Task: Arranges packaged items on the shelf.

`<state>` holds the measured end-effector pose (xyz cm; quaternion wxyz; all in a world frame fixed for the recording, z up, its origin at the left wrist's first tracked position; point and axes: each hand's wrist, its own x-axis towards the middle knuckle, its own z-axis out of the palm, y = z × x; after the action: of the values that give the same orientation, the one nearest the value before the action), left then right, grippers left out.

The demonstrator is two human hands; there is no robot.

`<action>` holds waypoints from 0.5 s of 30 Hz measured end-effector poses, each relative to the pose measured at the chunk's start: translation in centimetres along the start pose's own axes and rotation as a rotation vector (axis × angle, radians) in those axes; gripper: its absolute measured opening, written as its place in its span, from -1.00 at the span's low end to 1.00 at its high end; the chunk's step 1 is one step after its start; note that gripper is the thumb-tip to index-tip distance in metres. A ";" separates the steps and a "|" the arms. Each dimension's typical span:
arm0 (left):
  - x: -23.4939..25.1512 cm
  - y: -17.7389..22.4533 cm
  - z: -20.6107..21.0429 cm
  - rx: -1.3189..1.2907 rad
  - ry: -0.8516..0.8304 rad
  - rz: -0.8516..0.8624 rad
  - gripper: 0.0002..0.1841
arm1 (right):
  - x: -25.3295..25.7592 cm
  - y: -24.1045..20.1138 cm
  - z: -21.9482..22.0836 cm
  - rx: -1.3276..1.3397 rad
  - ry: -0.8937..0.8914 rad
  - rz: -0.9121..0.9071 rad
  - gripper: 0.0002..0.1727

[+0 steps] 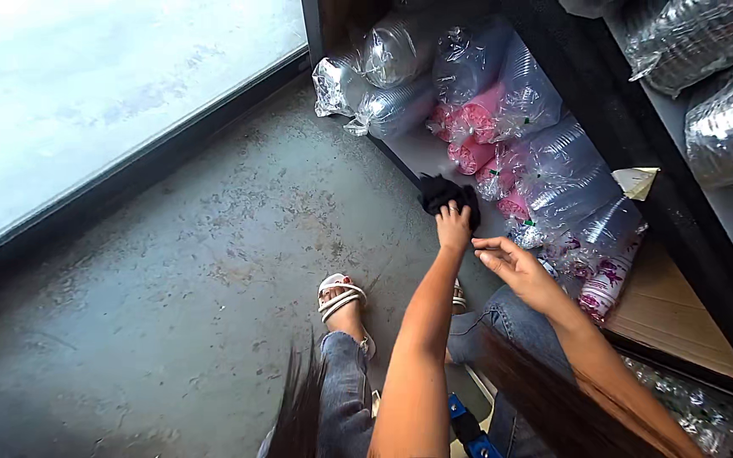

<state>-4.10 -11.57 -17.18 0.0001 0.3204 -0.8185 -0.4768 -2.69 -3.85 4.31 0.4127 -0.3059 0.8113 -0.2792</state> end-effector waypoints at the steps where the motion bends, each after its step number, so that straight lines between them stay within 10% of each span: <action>1: -0.7 1.1 0.6 0.014 -0.148 0.016 -0.52 | 0.4 0.0 -0.3 0.023 0.030 0.020 -0.59; 6: -0.8 3.6 -0.1 -0.104 -0.655 0.057 -0.44 | 4.5 0.7 -3.5 0.165 0.176 0.138 -0.48; 15: 2.7 4.4 -10.1 -0.222 -0.461 -0.017 -0.46 | 11.3 3.2 -10.1 -0.007 0.509 0.118 -0.22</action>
<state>-5.52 -19.39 -9.03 -0.1552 0.2081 -0.7367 -0.6244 -17.37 -7.93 1.52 0.2100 -0.1795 0.9063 -0.3200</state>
